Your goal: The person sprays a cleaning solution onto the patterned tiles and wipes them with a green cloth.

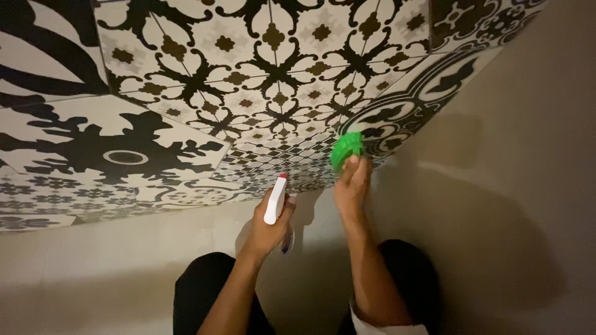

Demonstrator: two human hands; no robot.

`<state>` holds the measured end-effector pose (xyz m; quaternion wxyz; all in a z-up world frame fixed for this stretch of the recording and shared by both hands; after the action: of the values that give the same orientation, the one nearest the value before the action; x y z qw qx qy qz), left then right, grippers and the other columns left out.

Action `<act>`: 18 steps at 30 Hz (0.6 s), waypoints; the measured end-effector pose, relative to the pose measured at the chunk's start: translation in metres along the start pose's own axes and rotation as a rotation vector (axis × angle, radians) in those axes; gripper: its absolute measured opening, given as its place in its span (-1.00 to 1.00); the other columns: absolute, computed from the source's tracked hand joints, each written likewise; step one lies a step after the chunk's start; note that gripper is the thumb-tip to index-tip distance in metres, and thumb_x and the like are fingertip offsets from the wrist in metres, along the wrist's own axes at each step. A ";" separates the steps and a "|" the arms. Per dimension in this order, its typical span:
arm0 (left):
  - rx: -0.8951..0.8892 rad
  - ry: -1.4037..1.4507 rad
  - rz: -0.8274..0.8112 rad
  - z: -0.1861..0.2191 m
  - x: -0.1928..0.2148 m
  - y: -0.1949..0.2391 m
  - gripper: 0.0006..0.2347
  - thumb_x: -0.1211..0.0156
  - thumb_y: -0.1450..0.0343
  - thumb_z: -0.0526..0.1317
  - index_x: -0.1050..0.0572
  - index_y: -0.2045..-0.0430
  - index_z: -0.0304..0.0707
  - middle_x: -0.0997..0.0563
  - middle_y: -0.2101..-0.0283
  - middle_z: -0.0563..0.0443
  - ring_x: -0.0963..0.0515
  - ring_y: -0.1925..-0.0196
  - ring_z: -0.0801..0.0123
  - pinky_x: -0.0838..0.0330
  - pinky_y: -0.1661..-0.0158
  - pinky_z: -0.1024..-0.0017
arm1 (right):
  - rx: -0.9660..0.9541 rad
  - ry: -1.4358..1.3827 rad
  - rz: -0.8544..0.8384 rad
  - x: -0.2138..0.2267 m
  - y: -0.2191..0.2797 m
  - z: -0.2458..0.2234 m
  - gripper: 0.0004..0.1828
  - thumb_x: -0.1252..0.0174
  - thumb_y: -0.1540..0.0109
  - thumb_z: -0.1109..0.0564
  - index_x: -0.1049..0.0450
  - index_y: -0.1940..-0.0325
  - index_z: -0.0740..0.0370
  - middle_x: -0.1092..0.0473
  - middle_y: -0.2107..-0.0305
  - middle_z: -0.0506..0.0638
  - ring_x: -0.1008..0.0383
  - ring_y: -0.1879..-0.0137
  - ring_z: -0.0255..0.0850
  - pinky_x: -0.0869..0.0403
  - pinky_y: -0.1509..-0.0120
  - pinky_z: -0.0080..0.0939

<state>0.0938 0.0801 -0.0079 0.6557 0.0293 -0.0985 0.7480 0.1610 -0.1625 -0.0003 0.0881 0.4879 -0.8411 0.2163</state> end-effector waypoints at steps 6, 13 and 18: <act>-0.010 0.052 0.002 -0.015 -0.004 0.002 -0.89 -0.29 -0.42 -0.35 -0.58 0.22 -0.32 -0.64 0.44 -0.10 -0.56 0.38 0.32 -0.49 0.25 0.31 | -0.092 0.095 0.008 -0.022 0.021 0.060 -0.54 0.30 -0.52 -0.10 -0.38 0.10 0.28 -0.40 0.33 0.34 -0.47 0.07 0.32 -0.38 -0.11 0.20; -0.048 0.037 -0.003 -0.009 -0.003 -0.004 -0.81 -0.31 -0.41 -0.32 -0.56 0.13 -0.34 -0.62 0.40 -0.24 -0.57 0.31 0.21 -0.47 0.21 0.23 | -0.122 -0.013 -0.037 -0.012 0.010 0.011 -0.50 0.36 -0.52 -0.16 -0.36 0.11 0.22 -0.44 0.31 0.22 -0.52 0.08 0.15 -0.41 -0.12 0.11; 0.010 0.029 0.007 0.001 0.005 0.000 -0.87 -0.27 -0.41 -0.34 -0.57 0.21 -0.35 -0.63 0.45 -0.17 -0.54 0.37 0.27 -0.47 0.24 0.27 | 0.000 0.092 -0.029 -0.010 0.015 -0.011 -0.57 0.31 -0.53 -0.07 -0.37 0.01 0.26 -0.44 0.28 0.30 -0.51 0.07 0.28 -0.42 -0.05 0.17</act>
<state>0.0927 0.0844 -0.0067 0.6542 0.0214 -0.0854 0.7512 0.1523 -0.1429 0.0014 0.1300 0.4894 -0.8290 0.2374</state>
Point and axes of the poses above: each hand's wrist, its own y-axis away from the middle knuckle, its own x-axis out of the back of the hand, z = x × y, the point moved 9 cm from there along -y, towards the middle knuckle
